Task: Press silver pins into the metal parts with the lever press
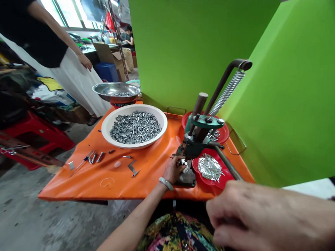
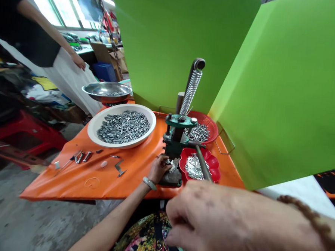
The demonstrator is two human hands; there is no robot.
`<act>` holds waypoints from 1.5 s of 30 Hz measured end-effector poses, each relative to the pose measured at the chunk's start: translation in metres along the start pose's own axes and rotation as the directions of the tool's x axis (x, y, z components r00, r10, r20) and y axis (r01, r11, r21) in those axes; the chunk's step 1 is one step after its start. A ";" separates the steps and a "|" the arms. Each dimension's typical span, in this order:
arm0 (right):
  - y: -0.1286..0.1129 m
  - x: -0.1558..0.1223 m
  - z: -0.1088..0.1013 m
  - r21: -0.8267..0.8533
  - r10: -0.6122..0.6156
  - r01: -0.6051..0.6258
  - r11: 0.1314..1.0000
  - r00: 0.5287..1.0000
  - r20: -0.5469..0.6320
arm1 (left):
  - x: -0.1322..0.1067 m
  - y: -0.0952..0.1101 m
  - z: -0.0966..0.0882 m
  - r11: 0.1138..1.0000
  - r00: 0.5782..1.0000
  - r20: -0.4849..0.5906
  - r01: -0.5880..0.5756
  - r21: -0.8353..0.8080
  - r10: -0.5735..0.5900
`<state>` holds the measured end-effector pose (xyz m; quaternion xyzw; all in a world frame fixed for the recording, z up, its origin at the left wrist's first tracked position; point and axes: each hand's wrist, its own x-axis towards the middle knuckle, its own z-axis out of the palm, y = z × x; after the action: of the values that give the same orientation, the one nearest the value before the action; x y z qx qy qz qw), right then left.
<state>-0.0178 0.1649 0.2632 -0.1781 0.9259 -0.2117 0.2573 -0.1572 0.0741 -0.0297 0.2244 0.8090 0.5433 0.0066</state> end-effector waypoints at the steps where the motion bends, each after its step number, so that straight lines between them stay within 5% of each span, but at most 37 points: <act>1: -0.003 0.002 0.010 -0.079 -0.014 0.014 0.997 1.000 -0.006 | 0.000 -0.002 0.000 1.000 1.000 0.023 0.015 -0.001 -0.015; 7: 0.002 0.015 0.068 -0.255 -0.048 0.008 0.967 0.987 -0.151 | 0.001 -0.005 -0.001 0.999 0.997 0.056 0.045 -0.020 -0.044; 15: 0.068 0.056 0.151 -0.361 -0.253 0.123 0.925 0.906 -0.339 | 0.000 -0.009 0.003 0.999 0.998 0.048 0.047 -0.028 -0.046; 24: 0.143 0.119 0.185 -0.624 -0.389 0.034 0.781 0.808 -0.443 | 0.001 -0.003 0.000 0.999 0.998 0.049 0.039 0.036 -0.041; 30: 0.132 0.110 0.188 -0.563 -0.385 0.054 0.824 0.784 -0.488 | -0.002 0.005 -0.003 0.997 0.998 0.039 0.038 0.071 -0.041; 36: 0.091 0.071 0.172 -0.297 -0.323 0.193 0.935 0.807 -0.494 | -0.001 0.007 -0.005 0.995 0.996 0.060 0.067 0.077 -0.072; 39: 0.060 0.034 0.139 -0.003 -0.300 0.337 0.942 0.836 -0.460 | -0.001 0.008 -0.006 0.993 0.992 0.075 0.093 0.070 -0.098; 42: 0.036 -0.004 0.092 0.338 -0.228 0.429 0.838 0.836 -0.499 | -0.001 0.010 -0.006 0.990 0.990 0.076 0.116 0.083 -0.122; 45: 0.024 -0.024 0.037 0.503 -0.085 0.545 0.671 0.730 -0.678 | -0.001 0.012 -0.006 0.990 0.990 0.057 0.121 0.078 -0.126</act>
<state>0.0167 0.1848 0.2330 -0.1622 0.7662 -0.6199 -0.0486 -0.1533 0.0721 -0.0171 0.1905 0.8404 0.5043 0.0569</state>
